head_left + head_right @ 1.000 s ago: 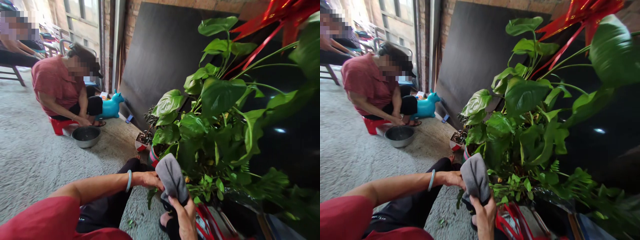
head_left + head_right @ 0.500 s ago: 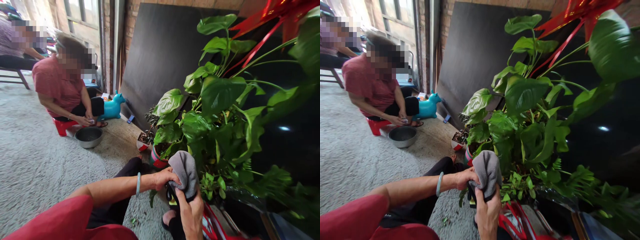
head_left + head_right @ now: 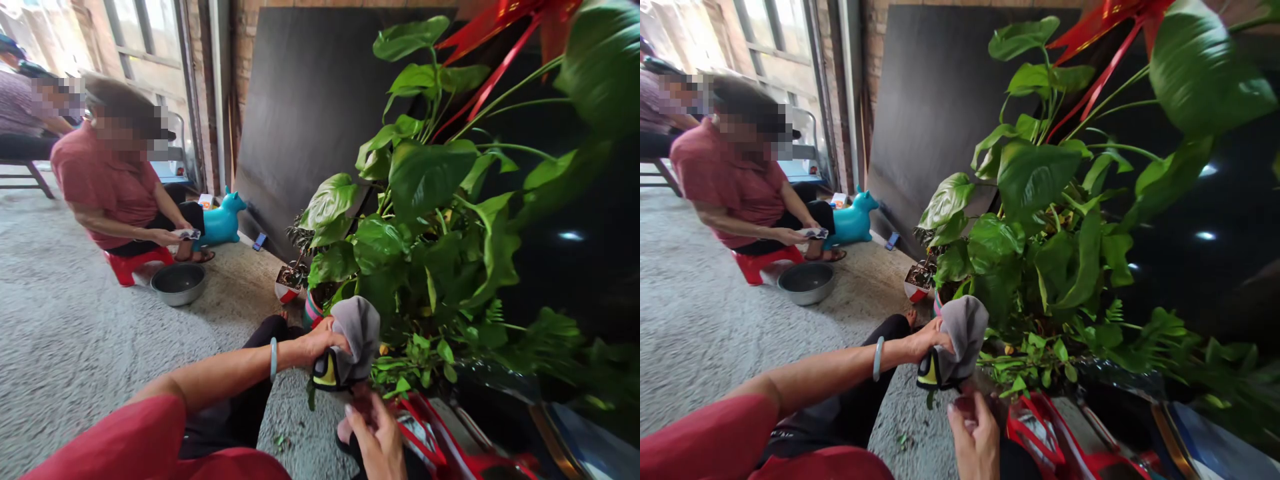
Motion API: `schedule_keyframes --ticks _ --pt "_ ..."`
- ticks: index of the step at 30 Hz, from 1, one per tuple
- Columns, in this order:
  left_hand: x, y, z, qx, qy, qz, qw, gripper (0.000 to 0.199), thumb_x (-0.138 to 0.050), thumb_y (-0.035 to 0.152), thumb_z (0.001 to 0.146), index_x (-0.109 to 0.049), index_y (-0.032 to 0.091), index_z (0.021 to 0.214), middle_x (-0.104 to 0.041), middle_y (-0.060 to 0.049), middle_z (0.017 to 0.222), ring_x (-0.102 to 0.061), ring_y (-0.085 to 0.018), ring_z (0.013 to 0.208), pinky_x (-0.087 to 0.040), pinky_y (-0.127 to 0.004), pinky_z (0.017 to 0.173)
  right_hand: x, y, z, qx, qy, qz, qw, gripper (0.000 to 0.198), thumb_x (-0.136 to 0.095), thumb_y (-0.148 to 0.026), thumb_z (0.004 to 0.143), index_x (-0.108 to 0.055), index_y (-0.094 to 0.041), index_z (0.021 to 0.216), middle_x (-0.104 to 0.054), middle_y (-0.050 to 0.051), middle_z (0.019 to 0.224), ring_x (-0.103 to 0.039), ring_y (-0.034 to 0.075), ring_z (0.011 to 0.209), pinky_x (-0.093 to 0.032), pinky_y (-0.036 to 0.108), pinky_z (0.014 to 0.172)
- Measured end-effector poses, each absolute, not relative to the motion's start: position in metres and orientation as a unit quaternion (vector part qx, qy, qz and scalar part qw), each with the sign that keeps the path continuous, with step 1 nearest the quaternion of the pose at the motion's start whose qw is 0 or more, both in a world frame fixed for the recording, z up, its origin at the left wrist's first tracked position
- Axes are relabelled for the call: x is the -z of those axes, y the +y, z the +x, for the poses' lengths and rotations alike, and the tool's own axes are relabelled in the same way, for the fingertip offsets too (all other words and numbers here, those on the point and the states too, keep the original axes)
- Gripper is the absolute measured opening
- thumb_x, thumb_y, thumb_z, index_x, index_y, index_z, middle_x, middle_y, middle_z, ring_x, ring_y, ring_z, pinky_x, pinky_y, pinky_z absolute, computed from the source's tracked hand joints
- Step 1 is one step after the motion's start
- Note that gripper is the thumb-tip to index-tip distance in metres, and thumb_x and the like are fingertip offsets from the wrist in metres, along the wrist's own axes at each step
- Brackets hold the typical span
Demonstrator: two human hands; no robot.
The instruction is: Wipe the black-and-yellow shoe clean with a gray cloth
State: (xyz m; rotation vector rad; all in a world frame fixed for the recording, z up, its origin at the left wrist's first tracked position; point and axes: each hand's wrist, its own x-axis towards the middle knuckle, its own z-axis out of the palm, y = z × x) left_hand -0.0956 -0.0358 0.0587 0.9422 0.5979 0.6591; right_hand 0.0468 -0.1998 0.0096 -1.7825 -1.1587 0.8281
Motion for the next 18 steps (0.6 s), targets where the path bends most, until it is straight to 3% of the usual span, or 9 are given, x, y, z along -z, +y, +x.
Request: schedule_keyframes --ticks 4,7,11,15,18 --pt "-0.078 -0.022 -0.096 -0.323 0.274 0.457 0.782 0.031 -0.083 0.021 0.041 -0.07 0.013 0.068 -0.064 -0.002 0.064 -0.058 -0.014 0.06 -0.051 -0.025 0.059 0.034 -0.206 0.073 -0.304 -0.424 -0.746 0.414 0.058 -0.066 -0.068 0.072 -0.074 -0.02 0.103 -0.076 0.015 0.102 -0.072 0.034 0.097 -0.057 0.044 0.086" --pt "-0.082 -0.016 -0.098 -0.303 0.272 0.482 0.776 0.033 -0.086 0.02 0.04 -0.07 0.014 0.068 -0.066 -0.004 0.067 -0.06 -0.017 0.063 -0.053 -0.027 0.062 0.08 -0.219 0.091 -0.172 -0.416 -0.82 0.353 0.06 -0.056 -0.064 0.07 -0.074 -0.019 0.105 -0.075 0.018 0.11 -0.068 0.042 0.106 -0.052 0.056 0.091" --pt "-0.077 -0.014 -0.101 -0.275 0.268 0.503 0.774 0.032 -0.087 0.021 0.044 -0.07 0.014 0.071 -0.068 -0.005 0.071 -0.063 -0.017 0.066 -0.054 -0.026 0.064 0.133 -0.241 0.097 0.019 -0.518 -0.813 0.265 0.042 -0.051 -0.05 0.073 -0.076 -0.023 0.094 -0.076 0.015 0.107 -0.07 0.044 0.097 -0.047 0.06 0.081" --pt "-0.081 -0.015 -0.102 -0.255 0.29 0.517 0.764 0.028 -0.084 0.019 0.046 -0.069 0.014 0.07 -0.067 -0.004 0.068 -0.062 -0.017 0.064 -0.054 -0.026 0.062 0.149 -0.251 0.096 0.108 -0.594 -0.733 0.314 0.03 -0.061 -0.051 0.086 -0.072 -0.026 0.097 -0.077 0.004 0.094 -0.072 0.031 0.084 -0.047 0.051 0.083" --pt "-0.098 -0.011 -0.098 -0.26 0.288 0.564 0.729 0.028 -0.083 0.019 0.049 -0.069 0.013 0.072 -0.068 -0.004 0.07 -0.064 -0.018 0.068 -0.054 -0.027 0.064 0.14 -0.252 0.101 0.145 -0.579 -0.706 0.381 0.039 -0.058 -0.056 0.093 -0.069 -0.02 0.101 -0.075 0.009 0.1 -0.069 0.028 0.091 -0.049 0.043 0.084"
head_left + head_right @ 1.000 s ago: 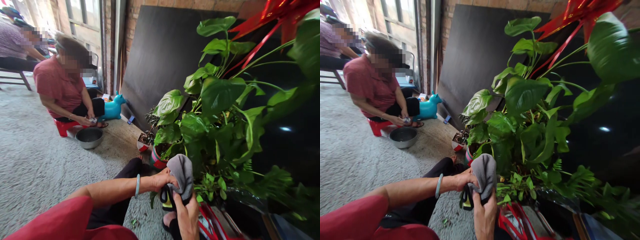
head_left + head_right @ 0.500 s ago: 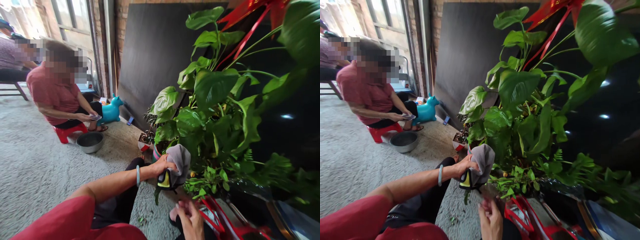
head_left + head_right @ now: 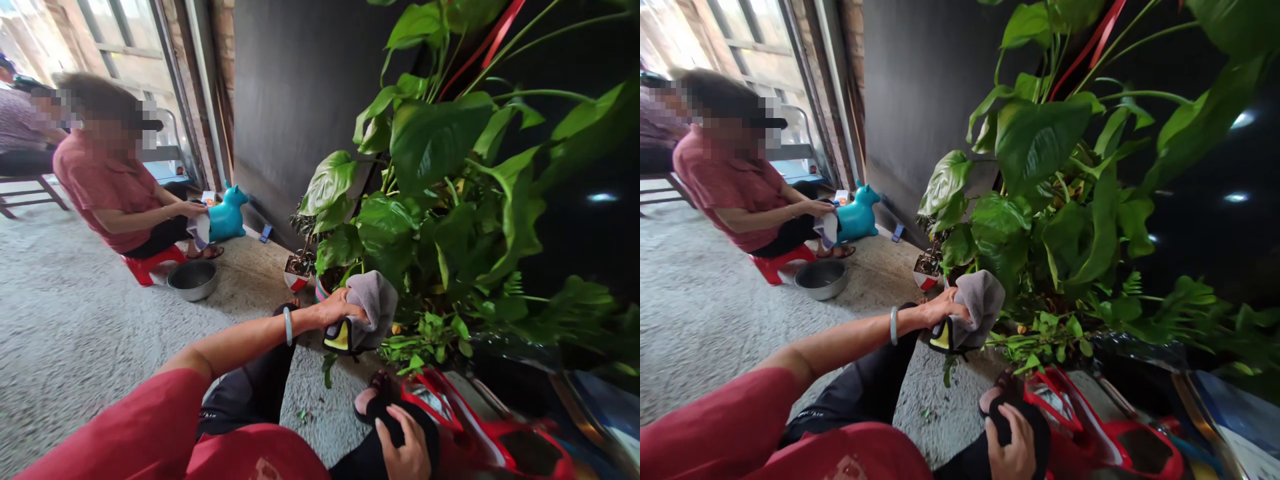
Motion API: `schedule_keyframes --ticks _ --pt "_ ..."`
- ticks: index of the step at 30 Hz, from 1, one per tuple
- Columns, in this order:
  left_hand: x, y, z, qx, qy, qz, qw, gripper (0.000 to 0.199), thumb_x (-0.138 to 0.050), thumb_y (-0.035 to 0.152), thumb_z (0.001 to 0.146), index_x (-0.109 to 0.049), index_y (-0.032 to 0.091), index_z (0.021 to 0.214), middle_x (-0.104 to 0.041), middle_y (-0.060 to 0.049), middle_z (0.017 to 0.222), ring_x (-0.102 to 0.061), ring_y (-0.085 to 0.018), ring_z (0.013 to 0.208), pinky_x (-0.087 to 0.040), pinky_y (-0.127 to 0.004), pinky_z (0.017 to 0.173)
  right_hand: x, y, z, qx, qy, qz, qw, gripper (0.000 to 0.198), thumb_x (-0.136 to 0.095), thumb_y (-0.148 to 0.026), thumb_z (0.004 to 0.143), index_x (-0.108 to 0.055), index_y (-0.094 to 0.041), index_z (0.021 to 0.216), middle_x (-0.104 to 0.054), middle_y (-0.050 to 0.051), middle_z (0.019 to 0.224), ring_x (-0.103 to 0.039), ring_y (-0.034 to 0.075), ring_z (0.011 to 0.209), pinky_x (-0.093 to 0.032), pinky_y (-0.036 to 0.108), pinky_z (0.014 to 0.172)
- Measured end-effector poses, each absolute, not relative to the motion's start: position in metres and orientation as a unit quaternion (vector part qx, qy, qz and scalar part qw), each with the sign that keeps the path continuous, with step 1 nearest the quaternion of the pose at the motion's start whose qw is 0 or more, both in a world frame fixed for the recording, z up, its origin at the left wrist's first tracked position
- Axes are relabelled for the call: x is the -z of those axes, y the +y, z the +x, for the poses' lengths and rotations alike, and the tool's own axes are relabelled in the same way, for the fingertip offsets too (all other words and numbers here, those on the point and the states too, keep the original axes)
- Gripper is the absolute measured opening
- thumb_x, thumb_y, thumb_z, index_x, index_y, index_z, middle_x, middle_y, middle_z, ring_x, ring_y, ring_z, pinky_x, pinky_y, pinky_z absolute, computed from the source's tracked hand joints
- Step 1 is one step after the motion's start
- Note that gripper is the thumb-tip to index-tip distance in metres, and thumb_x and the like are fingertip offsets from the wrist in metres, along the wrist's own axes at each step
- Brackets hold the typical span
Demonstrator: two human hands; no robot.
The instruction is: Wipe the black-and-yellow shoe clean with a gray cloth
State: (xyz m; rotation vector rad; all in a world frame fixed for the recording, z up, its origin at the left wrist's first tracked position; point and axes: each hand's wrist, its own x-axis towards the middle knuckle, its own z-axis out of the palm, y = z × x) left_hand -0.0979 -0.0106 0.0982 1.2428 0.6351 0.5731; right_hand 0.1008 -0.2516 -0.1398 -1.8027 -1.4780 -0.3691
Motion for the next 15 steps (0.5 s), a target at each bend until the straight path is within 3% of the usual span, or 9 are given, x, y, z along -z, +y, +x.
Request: schedule_keyframes --ticks 5,7,9,11,13,15 --pt "-0.132 0.008 -0.081 -0.371 0.245 0.74 0.504 0.053 -0.087 0.036 0.06 -0.071 0.012 0.105 -0.073 -0.008 0.101 -0.068 -0.024 0.096 -0.055 -0.032 0.088 0.125 -0.242 0.101 0.202 -0.545 -0.716 0.387 0.052 -0.052 -0.063 0.096 -0.07 -0.014 0.1 -0.072 0.015 0.105 -0.066 0.03 0.097 -0.048 0.042 0.089" --pt "-0.133 0.018 -0.071 -0.409 0.245 0.788 0.391 0.058 -0.085 0.034 0.064 -0.069 0.013 0.115 -0.071 -0.012 0.118 -0.065 -0.026 0.109 -0.052 -0.034 0.097 0.124 -0.235 0.095 0.196 -0.546 -0.71 0.399 0.049 -0.052 -0.061 0.097 -0.07 -0.015 0.098 -0.073 0.013 0.101 -0.067 0.028 0.094 -0.048 0.04 0.087" --pt "-0.124 0.026 -0.065 -0.385 0.245 0.836 0.304 0.053 -0.083 0.028 0.064 -0.07 0.014 0.114 -0.067 -0.014 0.126 -0.062 -0.028 0.117 -0.05 -0.034 0.101 0.126 -0.228 0.089 0.189 -0.552 -0.703 0.407 0.047 -0.051 -0.06 0.097 -0.07 -0.017 0.096 -0.074 0.01 0.096 -0.068 0.027 0.09 -0.048 0.039 0.086" --pt "-0.112 0.03 -0.065 -0.26 0.265 0.886 0.277 0.046 -0.085 0.027 0.06 -0.073 0.013 0.102 -0.07 -0.014 0.117 -0.065 -0.03 0.111 -0.052 -0.034 0.094 0.129 -0.225 0.085 0.185 -0.559 -0.698 0.407 0.048 -0.05 -0.062 0.097 -0.07 -0.019 0.093 -0.075 0.008 0.092 -0.069 0.027 0.086 -0.047 0.039 0.083" --pt "-0.106 0.028 -0.074 -0.106 0.284 0.898 0.319 0.038 -0.086 0.031 0.058 -0.073 0.013 0.089 -0.072 -0.008 0.094 -0.069 -0.028 0.093 -0.054 -0.031 0.077 0.132 -0.224 0.084 0.176 -0.557 -0.702 0.407 0.049 -0.049 -0.064 0.097 -0.071 -0.02 0.091 -0.076 0.007 0.091 -0.069 0.027 0.084 -0.047 0.04 0.082" --pt "-0.115 0.022 -0.089 -0.044 0.282 0.881 0.376 0.035 -0.086 0.034 0.058 -0.071 0.013 0.082 -0.068 -0.002 0.078 -0.068 -0.023 0.08 -0.05 -0.027 0.065 0.135 -0.225 0.085 0.154 -0.548 -0.713 0.41 0.052 -0.049 -0.067 0.095 -0.072 -0.02 0.091 -0.076 0.007 0.091 -0.069 0.028 0.084 -0.046 0.042 0.083"
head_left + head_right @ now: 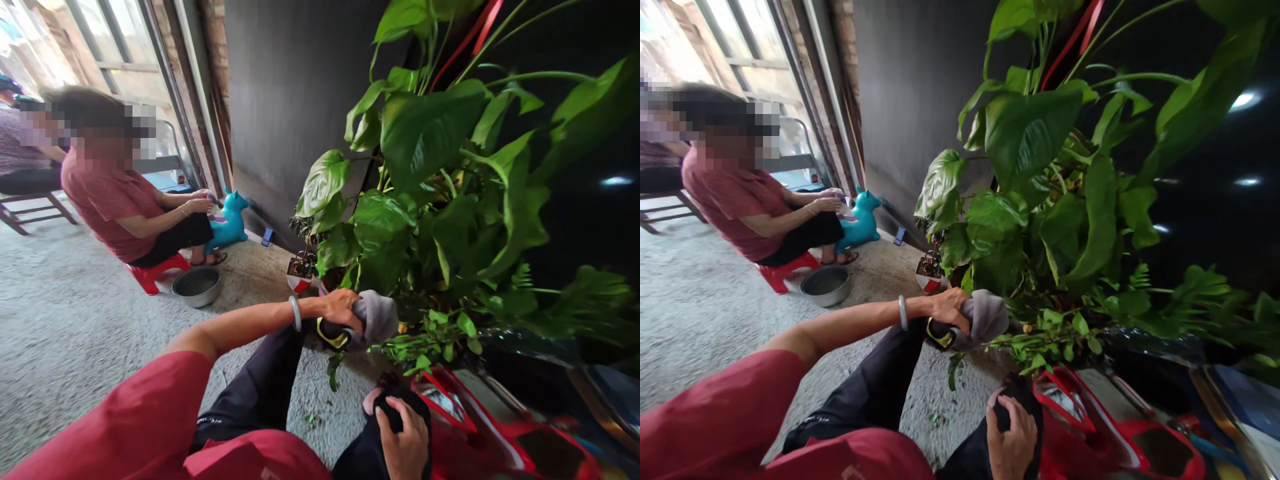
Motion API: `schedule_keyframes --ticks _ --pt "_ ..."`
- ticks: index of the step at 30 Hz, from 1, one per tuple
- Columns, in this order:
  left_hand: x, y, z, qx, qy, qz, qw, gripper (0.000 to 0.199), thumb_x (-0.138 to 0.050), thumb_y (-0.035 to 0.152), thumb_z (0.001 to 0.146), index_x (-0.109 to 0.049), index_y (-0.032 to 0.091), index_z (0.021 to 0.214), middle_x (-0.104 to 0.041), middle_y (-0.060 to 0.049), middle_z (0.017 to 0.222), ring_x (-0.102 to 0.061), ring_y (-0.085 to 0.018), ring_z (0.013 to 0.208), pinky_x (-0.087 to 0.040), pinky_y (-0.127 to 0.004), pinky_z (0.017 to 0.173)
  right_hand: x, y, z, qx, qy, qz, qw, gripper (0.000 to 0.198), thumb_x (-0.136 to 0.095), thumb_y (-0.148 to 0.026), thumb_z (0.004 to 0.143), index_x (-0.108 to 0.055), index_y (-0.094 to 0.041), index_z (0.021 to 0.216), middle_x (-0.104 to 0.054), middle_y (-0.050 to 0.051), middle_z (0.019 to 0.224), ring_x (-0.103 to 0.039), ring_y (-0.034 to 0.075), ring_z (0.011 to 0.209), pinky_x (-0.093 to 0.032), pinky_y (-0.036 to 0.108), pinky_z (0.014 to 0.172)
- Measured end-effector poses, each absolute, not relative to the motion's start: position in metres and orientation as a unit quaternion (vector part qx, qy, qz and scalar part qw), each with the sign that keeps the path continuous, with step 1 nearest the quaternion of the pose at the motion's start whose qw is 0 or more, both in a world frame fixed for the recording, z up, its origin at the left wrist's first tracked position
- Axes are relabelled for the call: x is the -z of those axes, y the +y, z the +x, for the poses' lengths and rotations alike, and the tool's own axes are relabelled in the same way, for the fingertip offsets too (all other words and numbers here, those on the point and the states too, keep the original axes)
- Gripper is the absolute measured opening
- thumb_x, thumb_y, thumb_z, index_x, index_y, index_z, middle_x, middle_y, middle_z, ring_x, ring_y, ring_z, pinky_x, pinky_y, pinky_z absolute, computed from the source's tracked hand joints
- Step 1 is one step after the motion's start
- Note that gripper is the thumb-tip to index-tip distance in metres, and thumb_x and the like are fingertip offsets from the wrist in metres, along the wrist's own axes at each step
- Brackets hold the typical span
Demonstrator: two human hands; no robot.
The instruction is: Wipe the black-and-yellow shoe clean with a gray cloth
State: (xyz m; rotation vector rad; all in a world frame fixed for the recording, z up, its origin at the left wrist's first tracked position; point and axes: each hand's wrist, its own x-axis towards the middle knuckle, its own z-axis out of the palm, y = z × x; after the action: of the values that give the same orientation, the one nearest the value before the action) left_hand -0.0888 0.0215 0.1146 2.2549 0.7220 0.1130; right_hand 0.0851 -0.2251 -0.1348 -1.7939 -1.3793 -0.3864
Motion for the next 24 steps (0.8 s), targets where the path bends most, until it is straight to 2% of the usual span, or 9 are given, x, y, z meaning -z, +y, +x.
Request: schedule_keyframes --ticks 2,4,7,9,11,14,18,21,24 --pt "-0.138 0.016 -0.102 -0.11 0.26 0.866 0.412 0.037 -0.085 0.034 0.06 -0.07 0.012 0.086 -0.067 -0.001 0.079 -0.066 -0.02 0.079 -0.048 -0.025 0.064 0.135 -0.225 0.086 0.12 -0.532 -0.728 0.416 0.057 -0.048 -0.072 0.093 -0.073 -0.021 0.089 -0.076 0.008 0.091 -0.068 0.029 0.084 -0.046 0.044 0.084" --pt "-0.164 0.016 -0.108 -0.234 0.244 0.842 0.42 0.044 -0.083 0.035 0.065 -0.07 0.011 0.1 -0.069 -0.001 0.09 -0.066 -0.02 0.087 -0.05 -0.025 0.073 0.134 -0.223 0.085 0.076 -0.512 -0.745 0.421 0.065 -0.047 -0.079 0.089 -0.075 -0.021 0.088 -0.076 0.011 0.091 -0.067 0.031 0.084 -0.045 0.046 0.085" --pt "-0.179 0.028 -0.103 -0.36 0.265 0.823 0.351 0.058 -0.08 0.045 0.071 -0.066 0.012 0.117 -0.07 -0.004 0.108 -0.065 -0.022 0.101 -0.05 -0.028 0.086 0.131 -0.216 0.079 0.012 -0.481 -0.765 0.429 0.073 -0.045 -0.087 0.082 -0.075 -0.021 0.086 -0.076 0.014 0.092 -0.066 0.034 0.087 -0.044 0.051 0.09" --pt "-0.162 0.037 -0.095 -0.314 0.316 0.844 0.299 0.053 -0.081 0.048 0.07 -0.068 0.013 0.108 -0.071 -0.005 0.099 -0.066 -0.023 0.096 -0.049 -0.029 0.082 0.131 -0.211 0.073 -0.008 -0.472 -0.768 0.432 0.073 -0.046 -0.088 0.08 -0.075 -0.022 0.086 -0.076 0.014 0.092 -0.066 0.035 0.089 -0.042 0.054 0.094" --pt "-0.136 0.038 -0.09 -0.168 0.352 0.881 0.269 0.041 -0.085 0.044 0.063 -0.068 0.015 0.088 -0.067 -0.003 0.077 -0.066 -0.022 0.08 -0.047 -0.027 0.071 0.132 -0.208 0.068 -0.013 -0.471 -0.767 0.435 0.066 -0.049 -0.084 0.081 -0.074 -0.023 0.086 -0.076 0.012 0.092 -0.066 0.034 0.089 -0.042 0.054 0.096" --pt "-0.116 0.028 -0.095 -0.024 0.271 0.919 0.284 0.036 -0.087 0.043 0.059 -0.063 0.017 0.069 -0.058 0.001 0.063 -0.058 -0.016 0.065 -0.04 -0.023 0.061 0.131 -0.207 0.063 -0.021 -0.465 -0.767 0.441 0.05 -0.056 -0.071 0.082 -0.073 -0.025 0.083 -0.077 0.01 0.09 -0.066 0.033 0.089 -0.04 0.055 0.099" --pt "-0.156 0.021 -0.111 -0.159 0.164 0.902 0.365 0.042 -0.079 0.052 0.067 -0.069 0.014 0.082 -0.062 0.002 0.074 -0.055 -0.013 0.068 -0.04 -0.021 0.061 0.126 -0.204 0.06 -0.038 -0.452 -0.768 0.451 0.027 -0.062 -0.052 0.078 -0.07 -0.026 0.081 -0.076 0.006 0.088 -0.066 0.031 0.09 -0.035 0.056 0.105" --pt "-0.183 0.037 -0.107 -0.279 0.195 0.875 0.344 0.048 -0.075 0.055 0.069 -0.07 0.012 0.091 -0.063 0.002 0.079 -0.055 -0.014 0.074 -0.044 -0.022 0.067 0.12 -0.2 0.057 -0.055 -0.439 -0.767 0.465 0.02 -0.064 -0.044 0.073 -0.069 -0.026 0.079 -0.074 0.006 0.085 -0.066 0.031 0.09 -0.033 0.059 0.107" --pt "-0.16 0.054 -0.092 -0.235 0.303 0.882 0.273 0.04 -0.071 0.052 0.073 -0.067 0.013 0.082 -0.059 0.001 0.072 -0.055 -0.015 0.073 -0.043 -0.023 0.066 0.114 -0.199 0.053 -0.074 -0.421 -0.761 0.488 0.017 -0.064 -0.041 0.07 -0.069 -0.026 0.076 -0.073 0.006 0.083 -0.065 0.031 0.089 -0.03 0.061 0.11"
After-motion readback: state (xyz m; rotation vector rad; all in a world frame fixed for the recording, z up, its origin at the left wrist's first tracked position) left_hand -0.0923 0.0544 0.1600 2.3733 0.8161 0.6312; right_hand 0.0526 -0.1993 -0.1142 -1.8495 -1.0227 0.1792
